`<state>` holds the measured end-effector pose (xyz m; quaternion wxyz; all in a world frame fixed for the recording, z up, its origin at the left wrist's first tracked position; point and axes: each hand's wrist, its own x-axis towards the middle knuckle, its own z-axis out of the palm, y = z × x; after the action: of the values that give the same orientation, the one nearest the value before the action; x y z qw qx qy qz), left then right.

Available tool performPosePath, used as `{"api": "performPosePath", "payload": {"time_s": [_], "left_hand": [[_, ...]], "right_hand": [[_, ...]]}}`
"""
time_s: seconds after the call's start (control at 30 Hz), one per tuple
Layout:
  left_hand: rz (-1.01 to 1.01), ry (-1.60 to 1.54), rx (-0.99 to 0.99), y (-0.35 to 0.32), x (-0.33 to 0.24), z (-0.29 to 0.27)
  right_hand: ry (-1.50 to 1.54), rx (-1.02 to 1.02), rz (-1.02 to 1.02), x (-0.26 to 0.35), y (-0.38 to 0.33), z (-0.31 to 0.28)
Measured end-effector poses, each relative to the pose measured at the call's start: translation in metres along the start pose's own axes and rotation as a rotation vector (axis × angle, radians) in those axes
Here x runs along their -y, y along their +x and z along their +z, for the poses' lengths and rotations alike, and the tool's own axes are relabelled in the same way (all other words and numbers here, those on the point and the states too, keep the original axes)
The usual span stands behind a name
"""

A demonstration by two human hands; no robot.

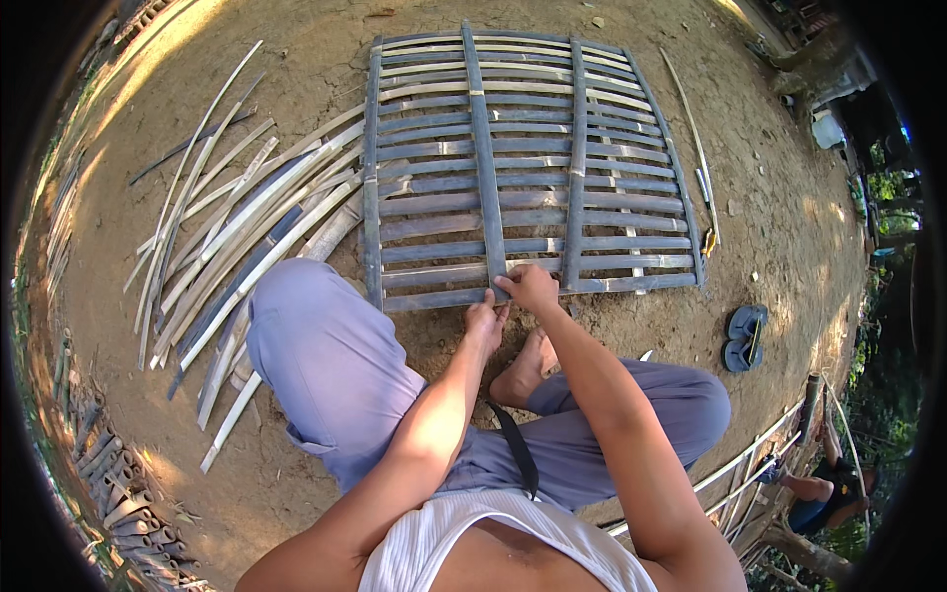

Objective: The person assembles a bamboo lattice by inserting thin bamboo strips through holes in thicker bamboo slats and securing them with wire using pliers.

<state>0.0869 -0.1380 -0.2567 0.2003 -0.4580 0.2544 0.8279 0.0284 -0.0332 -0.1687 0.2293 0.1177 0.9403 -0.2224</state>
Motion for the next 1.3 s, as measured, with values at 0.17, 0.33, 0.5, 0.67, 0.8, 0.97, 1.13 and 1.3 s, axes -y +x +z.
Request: {"api": "performPosePath", "payload": {"time_s": [0.17,0.33,0.5,0.67,0.8,0.97,1.13,1.3], "left_hand": [[-0.046,0.091,-0.059,0.006,0.0,-0.005],[-0.016,0.229,-0.155,0.023,0.008,-0.009],[-0.073,0.23,-0.122,0.01,0.013,0.005],[-0.086,0.314,-0.148,0.02,0.025,-0.005],[-0.062,0.393,-0.188,0.027,0.027,-0.005],[-0.028,0.355,-0.202,0.016,0.028,0.005],[-0.035,0.35,-0.164,0.022,0.025,-0.005],[-0.001,0.29,-0.118,0.016,0.028,-0.009]], "right_hand": [[-0.13,-0.046,-0.226,-0.016,-0.006,0.006],[-0.172,-0.025,-0.391,-0.044,-0.004,0.008],[-0.282,-0.02,-0.414,-0.047,-0.003,0.004],[-0.337,-0.083,-0.495,-0.059,-0.012,0.015],[-0.393,-0.117,-0.602,-0.052,-0.012,0.017],[-0.439,-0.159,-0.669,-0.065,-0.003,0.027],[-0.456,-0.137,-0.663,-0.067,-0.001,0.032],[-0.432,-0.161,-0.708,-0.067,-0.008,0.03]]}}
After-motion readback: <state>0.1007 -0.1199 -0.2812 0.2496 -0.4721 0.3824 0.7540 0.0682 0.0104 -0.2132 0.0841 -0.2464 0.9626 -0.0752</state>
